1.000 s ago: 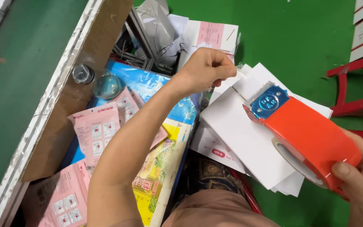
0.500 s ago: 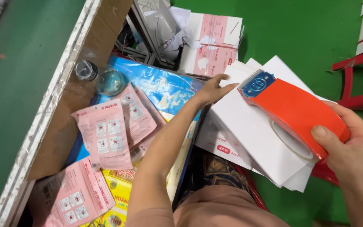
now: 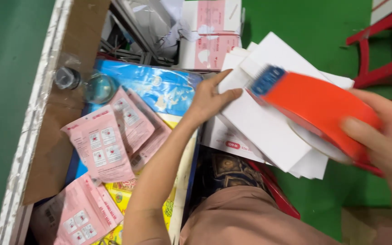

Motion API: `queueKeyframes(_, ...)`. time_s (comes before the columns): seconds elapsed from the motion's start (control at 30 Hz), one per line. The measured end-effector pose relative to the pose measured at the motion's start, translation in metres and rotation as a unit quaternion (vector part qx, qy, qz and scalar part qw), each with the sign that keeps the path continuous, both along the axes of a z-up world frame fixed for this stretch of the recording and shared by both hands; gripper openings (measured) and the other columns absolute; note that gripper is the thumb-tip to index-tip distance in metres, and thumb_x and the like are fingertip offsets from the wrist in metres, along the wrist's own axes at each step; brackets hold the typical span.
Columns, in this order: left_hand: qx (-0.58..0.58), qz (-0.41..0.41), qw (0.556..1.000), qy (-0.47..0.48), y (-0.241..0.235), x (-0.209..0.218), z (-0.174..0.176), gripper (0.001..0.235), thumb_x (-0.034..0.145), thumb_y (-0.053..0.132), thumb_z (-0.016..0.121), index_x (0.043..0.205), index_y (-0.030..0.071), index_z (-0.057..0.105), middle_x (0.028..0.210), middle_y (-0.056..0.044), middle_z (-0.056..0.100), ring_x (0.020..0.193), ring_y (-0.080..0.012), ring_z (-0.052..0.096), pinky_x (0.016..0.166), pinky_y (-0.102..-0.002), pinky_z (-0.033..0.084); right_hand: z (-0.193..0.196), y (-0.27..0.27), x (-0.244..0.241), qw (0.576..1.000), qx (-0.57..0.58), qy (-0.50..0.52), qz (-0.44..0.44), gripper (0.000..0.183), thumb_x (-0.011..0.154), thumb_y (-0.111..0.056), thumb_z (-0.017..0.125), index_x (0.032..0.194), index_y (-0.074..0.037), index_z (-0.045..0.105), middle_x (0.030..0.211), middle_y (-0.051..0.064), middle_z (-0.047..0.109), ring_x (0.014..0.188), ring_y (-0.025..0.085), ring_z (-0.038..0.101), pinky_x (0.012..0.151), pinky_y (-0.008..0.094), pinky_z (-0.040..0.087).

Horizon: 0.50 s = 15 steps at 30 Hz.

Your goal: The recorder is packaging protective face masks into individual pink packets and then boxing them.

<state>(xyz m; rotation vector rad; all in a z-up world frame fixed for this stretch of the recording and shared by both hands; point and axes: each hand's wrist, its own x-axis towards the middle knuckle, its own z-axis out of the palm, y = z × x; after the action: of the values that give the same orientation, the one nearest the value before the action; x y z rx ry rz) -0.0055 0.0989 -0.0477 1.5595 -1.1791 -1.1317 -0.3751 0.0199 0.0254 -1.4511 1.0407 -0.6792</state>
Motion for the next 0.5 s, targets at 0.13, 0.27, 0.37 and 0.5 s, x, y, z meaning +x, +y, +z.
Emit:
queueKeyframes(0.13,0.005,0.025,0.999,-0.045,-0.001,0.004,0.017,0.074,0.081,0.035,0.082,0.142,-0.001,0.059,0.103,-0.020,0.078,0.086,-0.0195,0.073,0.080,-0.033,0.057,-0.056,0.000,-0.147,0.973,0.039,0.139,0.179,0.070,0.088,-0.033,0.070,0.150,-0.004,0.056,0.121,0.015,0.073,0.105,0.026,0.074,0.089,0.038,0.062)
queueKeyframes(0.27,-0.019,-0.005,1.000,0.001,-0.003,0.011,-0.003,0.079,0.081,0.042,0.079,0.141,-0.005,0.057,0.111,-0.018,0.078,0.098,-0.0195,0.075,0.087,-0.031,0.059,-0.053,0.032,-0.148,0.960,0.117,0.228,0.114,0.069,0.080,-0.034,0.073,0.144,-0.010,0.062,0.119,0.016,0.074,0.104,0.031,0.077,0.088,0.043,0.062)
queueKeyframes(0.37,-0.071,-0.102,0.989,-0.083,-0.016,0.013,0.011,0.090,0.091,0.058,0.075,0.143,-0.013,0.051,0.126,-0.027,0.068,0.117,-0.0299,0.068,0.098,-0.039,0.052,-0.042,0.066,-0.130,0.943,0.172,0.281,0.047,0.069,0.075,-0.035,0.076,0.139,-0.014,0.066,0.117,0.018,0.075,0.104,0.035,0.079,0.087,0.047,0.063)
queueKeyframes(0.5,0.066,-0.104,0.964,-0.235,-0.024,-0.001,0.063,0.097,0.074,0.074,0.065,0.127,-0.006,0.064,0.110,-0.026,0.074,0.103,-0.0332,0.074,0.095,-0.040,0.055,0.030,0.099,-0.008,0.819,-0.313,0.460,0.141,0.064,0.076,-0.053,0.075,0.132,-0.023,0.067,0.118,0.008,0.077,0.115,0.029,0.070,0.088,0.038,0.056)
